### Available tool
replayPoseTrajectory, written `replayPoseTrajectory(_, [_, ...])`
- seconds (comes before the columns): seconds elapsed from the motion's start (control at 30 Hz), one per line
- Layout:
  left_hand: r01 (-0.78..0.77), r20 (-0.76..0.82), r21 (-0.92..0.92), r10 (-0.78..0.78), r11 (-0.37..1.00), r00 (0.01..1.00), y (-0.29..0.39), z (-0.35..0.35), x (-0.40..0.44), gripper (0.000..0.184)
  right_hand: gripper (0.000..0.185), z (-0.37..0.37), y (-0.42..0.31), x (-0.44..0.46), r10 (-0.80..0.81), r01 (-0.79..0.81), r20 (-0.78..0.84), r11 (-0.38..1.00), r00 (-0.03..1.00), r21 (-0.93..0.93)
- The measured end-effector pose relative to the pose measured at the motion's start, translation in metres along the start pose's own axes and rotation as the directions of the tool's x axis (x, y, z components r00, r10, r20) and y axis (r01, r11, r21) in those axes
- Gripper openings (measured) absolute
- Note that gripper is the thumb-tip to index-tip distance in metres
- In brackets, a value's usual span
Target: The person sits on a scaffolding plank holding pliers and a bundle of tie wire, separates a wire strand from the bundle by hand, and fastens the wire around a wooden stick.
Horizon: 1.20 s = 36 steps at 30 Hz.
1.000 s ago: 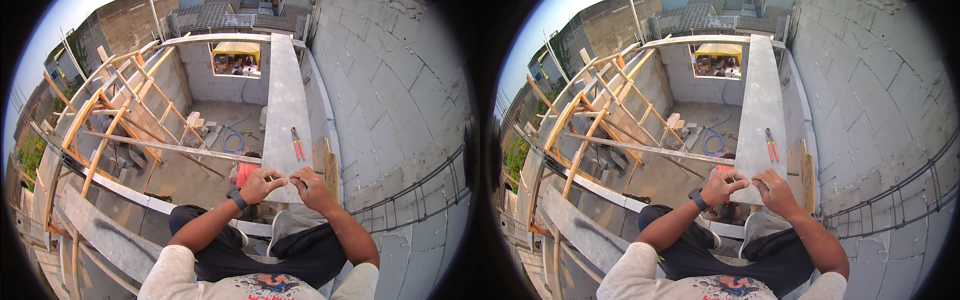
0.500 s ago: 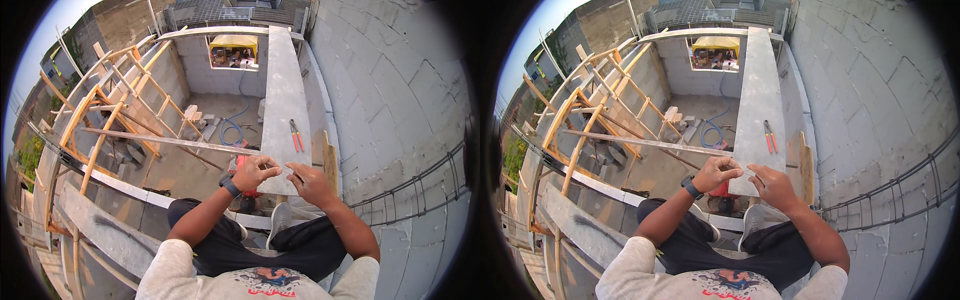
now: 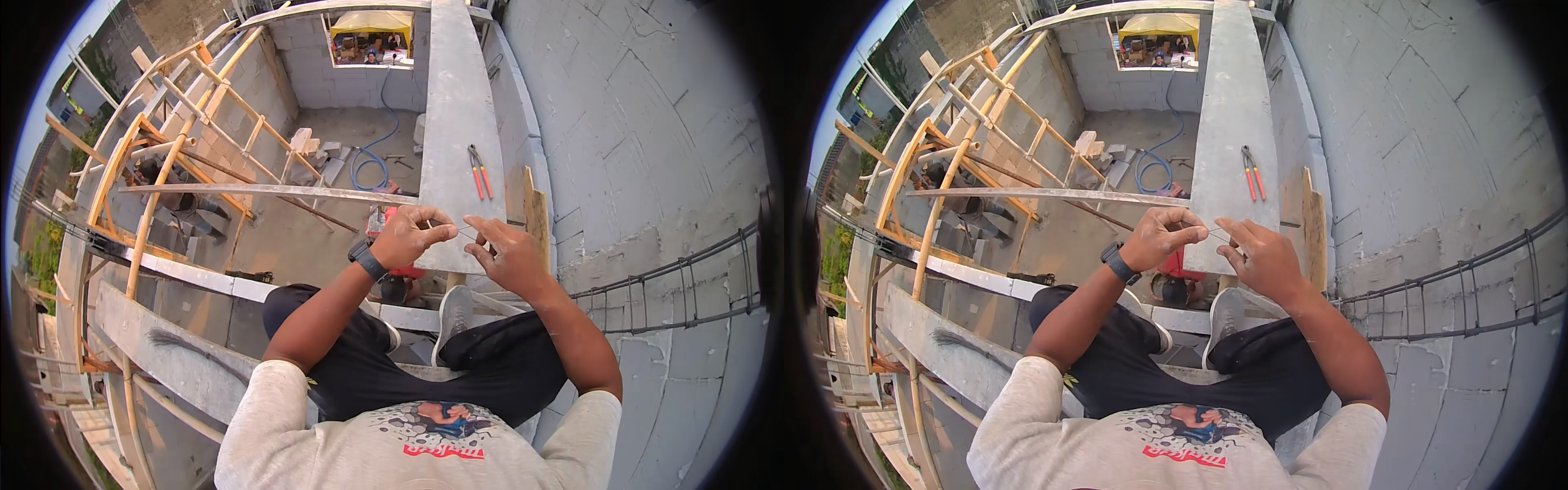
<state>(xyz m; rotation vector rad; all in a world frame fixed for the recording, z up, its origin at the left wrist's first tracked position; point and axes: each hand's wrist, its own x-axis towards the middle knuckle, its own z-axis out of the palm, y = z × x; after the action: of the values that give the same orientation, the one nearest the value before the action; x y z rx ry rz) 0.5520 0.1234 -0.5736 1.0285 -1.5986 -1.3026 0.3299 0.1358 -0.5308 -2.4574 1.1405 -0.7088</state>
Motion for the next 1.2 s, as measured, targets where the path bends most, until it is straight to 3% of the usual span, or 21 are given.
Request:
replayPoseTrajectory(0.07, [-0.017,-0.015,-0.025,0.017,1.000,1.000,0.004,-0.005,0.005,0.022,0.051,-0.003,0.000,0.005,-0.098,0.078,-0.101,0.980,0.990,-0.183])
replayPoseTrajectory(0.17, [0.052,0.029,-0.085,-0.049,0.995,0.998,0.002,-0.010,0.005,0.020,0.054,-0.008,-0.005,0.007,-0.172,0.138,-0.100,0.950,0.980,-0.281])
replayPoseTrajectory(0.2, [0.105,0.049,-0.115,-0.100,0.988,0.994,0.004,-0.011,0.005,0.019,0.054,-0.007,-0.002,0.009,-0.190,0.154,-0.105,0.946,0.976,-0.285])
replayPoseTrajectory(0.27, [0.102,0.062,-0.161,-0.093,0.982,0.994,0.004,-0.011,0.006,0.019,0.051,-0.003,0.005,0.014,-0.410,0.302,-0.164,0.840,0.897,-0.450])
replayPoseTrajectory(0.37, [0.142,0.093,-0.222,-0.124,0.965,0.988,0.018,-0.013,0.003,0.019,0.046,-0.006,0.002,0.015,-0.475,0.340,-0.149,0.784,0.868,-0.520])
replayPoseTrajectory(0.43, [0.153,0.109,-0.155,-0.137,0.976,0.985,0.022,-0.017,0.001,0.017,0.046,-0.008,-0.001,0.015,-0.456,0.335,-0.133,0.794,0.880,-0.507])
replayPoseTrajectory(0.5, [0.070,0.103,-0.136,-0.056,0.988,0.993,0.008,-0.018,0.003,0.016,0.046,-0.007,-0.004,0.009,-0.415,0.312,-0.117,0.815,0.902,-0.489])
replayPoseTrajectory(0.73, [-0.043,0.085,-0.114,0.053,0.993,0.995,0.019,-0.015,0.000,0.020,0.039,-0.006,-0.006,0.006,-0.482,0.370,-0.204,0.830,0.852,-0.417])
replayPoseTrajectory(0.8, [-0.074,0.072,-0.088,0.080,0.993,0.994,0.022,-0.015,0.001,0.021,0.027,-0.008,-0.007,0.005,-0.351,0.302,-0.230,0.927,0.908,-0.223])
replayPoseTrajectory(0.83, [-0.072,0.061,-0.038,0.074,0.997,0.995,0.023,-0.014,0.000,0.018,0.027,-0.006,-0.006,0.004,-0.353,0.302,-0.234,0.926,0.906,-0.228])
replayPoseTrajectory(0.9, [-0.075,0.048,0.014,0.074,0.997,0.996,0.024,-0.010,-0.002,0.016,0.014,0.000,-0.005,0.005,-0.146,0.173,-0.267,0.982,0.952,0.078])
replayPoseTrajectory(0.93, [-0.172,-0.008,0.084,0.173,0.982,0.985,0.025,-0.007,-0.002,0.015,0.014,-0.001,-0.007,0.004,-0.149,0.175,-0.270,0.982,0.951,0.075])
replayPoseTrajectory(0.97, [-0.262,-0.057,0.158,0.273,0.952,0.960,0.025,-0.005,-0.001,0.015,0.017,-0.004,-0.010,0.004,0.078,-0.031,-0.153,0.957,0.985,0.289])
replayPoseTrajectory(1.0, [-0.265,-0.056,0.160,0.277,0.951,0.959,0.026,-0.005,0.000,0.015,0.023,-0.006,-0.011,0.004,0.278,-0.251,0.010,0.850,0.960,0.462])
replayPoseTrajectory(1.03, [-0.314,-0.053,0.222,0.333,0.923,0.942,0.027,-0.005,0.001,0.015,0.023,-0.007,-0.006,0.006,0.278,-0.250,0.007,0.851,0.961,0.462])
replayPoseTrajectory(1.07, [-0.359,-0.046,0.282,0.387,0.889,0.921,0.027,-0.005,0.001,0.014,0.028,-0.007,0.003,0.008,0.398,-0.452,0.255,0.552,0.881,0.701])
replayPoseTrajectory(1.1, [-0.360,-0.045,0.283,0.388,0.889,0.921,0.028,-0.005,0.001,0.014,0.032,-0.009,0.007,0.009,0.397,-0.608,0.514,0.157,0.760,0.778])
replayPoseTrajectory(1.13, [-0.328,-0.028,0.286,0.350,0.900,0.936,0.029,-0.005,0.000,0.014,0.032,-0.010,0.008,0.009,0.396,-0.606,0.512,0.158,0.762,0.780])
replayPoseTrajectory(1.2, [-0.297,-0.010,0.296,0.313,0.908,0.950,0.027,-0.009,0.001,0.014,0.029,-0.013,0.009,0.013,0.387,-0.637,0.515,0.332,0.765,0.696])
